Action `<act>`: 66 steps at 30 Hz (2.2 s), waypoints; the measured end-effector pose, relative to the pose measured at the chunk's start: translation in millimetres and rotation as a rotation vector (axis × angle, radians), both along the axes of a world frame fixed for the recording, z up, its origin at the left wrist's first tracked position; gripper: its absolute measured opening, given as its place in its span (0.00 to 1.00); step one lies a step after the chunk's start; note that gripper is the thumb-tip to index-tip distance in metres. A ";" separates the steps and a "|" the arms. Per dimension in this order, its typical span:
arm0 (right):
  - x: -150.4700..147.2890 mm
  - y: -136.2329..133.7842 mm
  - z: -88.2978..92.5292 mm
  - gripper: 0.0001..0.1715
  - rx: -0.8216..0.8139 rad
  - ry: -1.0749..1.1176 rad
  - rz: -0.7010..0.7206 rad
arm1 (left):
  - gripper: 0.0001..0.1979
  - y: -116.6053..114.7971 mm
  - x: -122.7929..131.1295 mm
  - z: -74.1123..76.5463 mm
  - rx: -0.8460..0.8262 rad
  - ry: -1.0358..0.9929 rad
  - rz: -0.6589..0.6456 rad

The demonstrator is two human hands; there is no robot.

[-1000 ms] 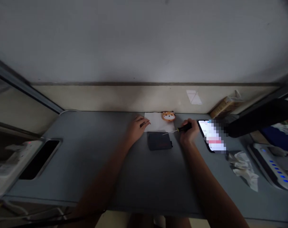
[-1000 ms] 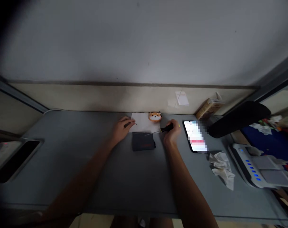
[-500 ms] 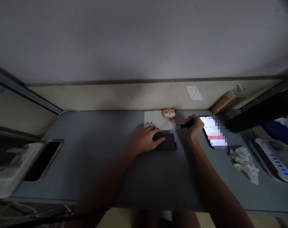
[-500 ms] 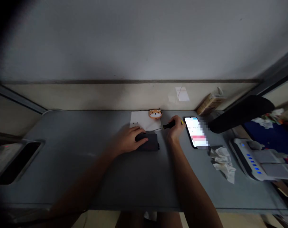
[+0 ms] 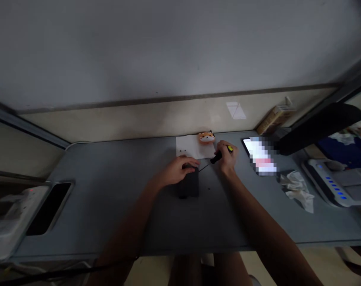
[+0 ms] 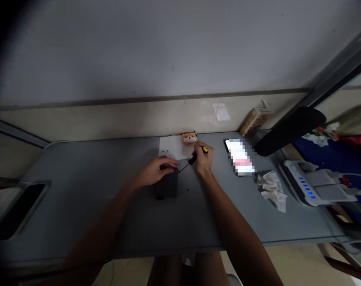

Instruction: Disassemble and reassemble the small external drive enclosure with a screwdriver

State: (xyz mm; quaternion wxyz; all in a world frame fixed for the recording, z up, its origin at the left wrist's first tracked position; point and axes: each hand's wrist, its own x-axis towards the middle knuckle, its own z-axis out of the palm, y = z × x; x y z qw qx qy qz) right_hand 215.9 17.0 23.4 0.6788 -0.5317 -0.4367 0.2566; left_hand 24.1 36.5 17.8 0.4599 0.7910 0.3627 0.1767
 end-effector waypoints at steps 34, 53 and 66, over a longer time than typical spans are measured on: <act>24.5 11.0 10.0 0.18 -0.046 0.386 0.249 | 0.07 -14.0 11.0 -0.7 0.207 0.042 0.030; 24.0 20.7 -6.4 0.14 -0.234 0.465 -0.213 | 0.09 0.2 10.8 -16.3 0.251 -0.044 0.263; 19.5 17.2 2.3 0.14 -0.275 0.423 -0.201 | 0.08 14.3 -11.3 -21.2 0.547 0.219 0.431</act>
